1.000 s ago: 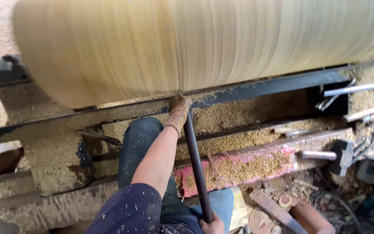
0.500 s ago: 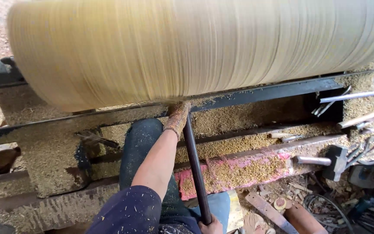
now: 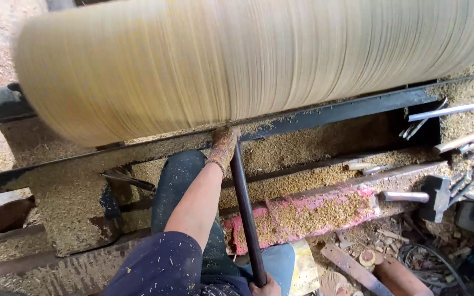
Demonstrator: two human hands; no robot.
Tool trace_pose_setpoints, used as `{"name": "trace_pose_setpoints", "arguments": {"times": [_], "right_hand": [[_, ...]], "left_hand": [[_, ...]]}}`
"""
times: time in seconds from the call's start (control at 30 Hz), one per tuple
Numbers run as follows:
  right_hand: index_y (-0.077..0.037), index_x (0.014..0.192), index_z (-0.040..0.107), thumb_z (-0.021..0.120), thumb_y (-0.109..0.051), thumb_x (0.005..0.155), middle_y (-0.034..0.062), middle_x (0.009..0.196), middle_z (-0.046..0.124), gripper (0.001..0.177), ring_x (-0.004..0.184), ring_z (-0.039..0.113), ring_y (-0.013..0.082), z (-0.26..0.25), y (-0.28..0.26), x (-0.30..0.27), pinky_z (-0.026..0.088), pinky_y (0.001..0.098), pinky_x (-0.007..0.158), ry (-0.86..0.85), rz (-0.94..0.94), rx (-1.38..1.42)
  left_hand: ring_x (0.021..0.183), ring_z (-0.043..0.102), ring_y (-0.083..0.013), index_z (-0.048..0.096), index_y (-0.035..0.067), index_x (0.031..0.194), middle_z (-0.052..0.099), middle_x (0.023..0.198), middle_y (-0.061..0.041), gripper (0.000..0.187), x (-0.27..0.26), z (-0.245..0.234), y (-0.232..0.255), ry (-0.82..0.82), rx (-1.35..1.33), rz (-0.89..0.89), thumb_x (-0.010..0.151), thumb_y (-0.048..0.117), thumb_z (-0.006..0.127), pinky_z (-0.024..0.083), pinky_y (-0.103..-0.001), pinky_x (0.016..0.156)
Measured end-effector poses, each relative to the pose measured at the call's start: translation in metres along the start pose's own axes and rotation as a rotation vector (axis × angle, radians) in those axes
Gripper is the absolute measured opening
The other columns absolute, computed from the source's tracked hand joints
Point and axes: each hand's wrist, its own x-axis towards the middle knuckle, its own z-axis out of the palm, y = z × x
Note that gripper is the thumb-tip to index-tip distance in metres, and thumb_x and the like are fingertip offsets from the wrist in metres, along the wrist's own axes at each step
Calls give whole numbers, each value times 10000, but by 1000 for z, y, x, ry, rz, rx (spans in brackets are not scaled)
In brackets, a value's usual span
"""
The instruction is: Using a woodturning chisel on a lathe to shape and smooth a large wooden cylinder.
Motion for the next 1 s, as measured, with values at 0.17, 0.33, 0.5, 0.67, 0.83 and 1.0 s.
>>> {"name": "trace_pose_setpoints", "arguments": {"times": [0.17, 0.33, 0.5, 0.67, 0.83, 1.0], "right_hand": [[-351, 964, 775, 761, -419, 596, 7, 833, 766, 374, 888, 739, 241, -8, 7, 18, 565, 273, 814, 8, -26, -54], [-320, 1016, 811, 776, -355, 620, -15, 825, 771, 399, 803, 719, 181, -8, -10, 3, 571, 222, 812, -25, 40, 12], [-358, 1133, 789, 764, -361, 641, -26, 905, 785, 492, 880, 737, 173, 2, -22, -11, 564, 226, 862, -24, 99, 21], [-327, 1068, 813, 783, -313, 627, -25, 843, 780, 443, 834, 739, 147, -14, -20, -23, 548, 210, 835, -36, 41, 97], [-346, 1025, 831, 774, -336, 607, -28, 806, 779, 421, 827, 760, 158, -22, -14, -8, 564, 219, 811, -2, 14, 48], [-328, 1095, 846, 844, -262, 604, -36, 834, 836, 495, 831, 797, 104, -10, -2, 9, 566, 169, 851, 3, 14, 165]], "left_hand": [[598, 541, -169, 575, 169, 775, 569, 706, -31, 285, -20, 0, 23, -48, 66, -262, 776, 442, 657, 477, -320, 562], [617, 485, -172, 519, 197, 714, 510, 710, -32, 223, -3, 4, 12, -11, 85, -256, 724, 379, 648, 438, -332, 539], [465, 555, -173, 582, 110, 645, 573, 571, -51, 141, 11, 8, 3, 11, -64, -95, 757, 137, 664, 470, -306, 405], [448, 583, -170, 626, 37, 751, 614, 571, -78, 119, 10, 7, 17, 81, 32, -239, 822, 115, 682, 510, -295, 398], [466, 600, -165, 600, 67, 728, 617, 591, -65, 100, 9, 4, 12, 99, 51, -218, 784, 91, 679, 518, -292, 402], [509, 584, -168, 625, 115, 709, 631, 642, -60, 227, 24, 7, -8, 47, -92, -96, 873, 233, 728, 477, -301, 430]]}}
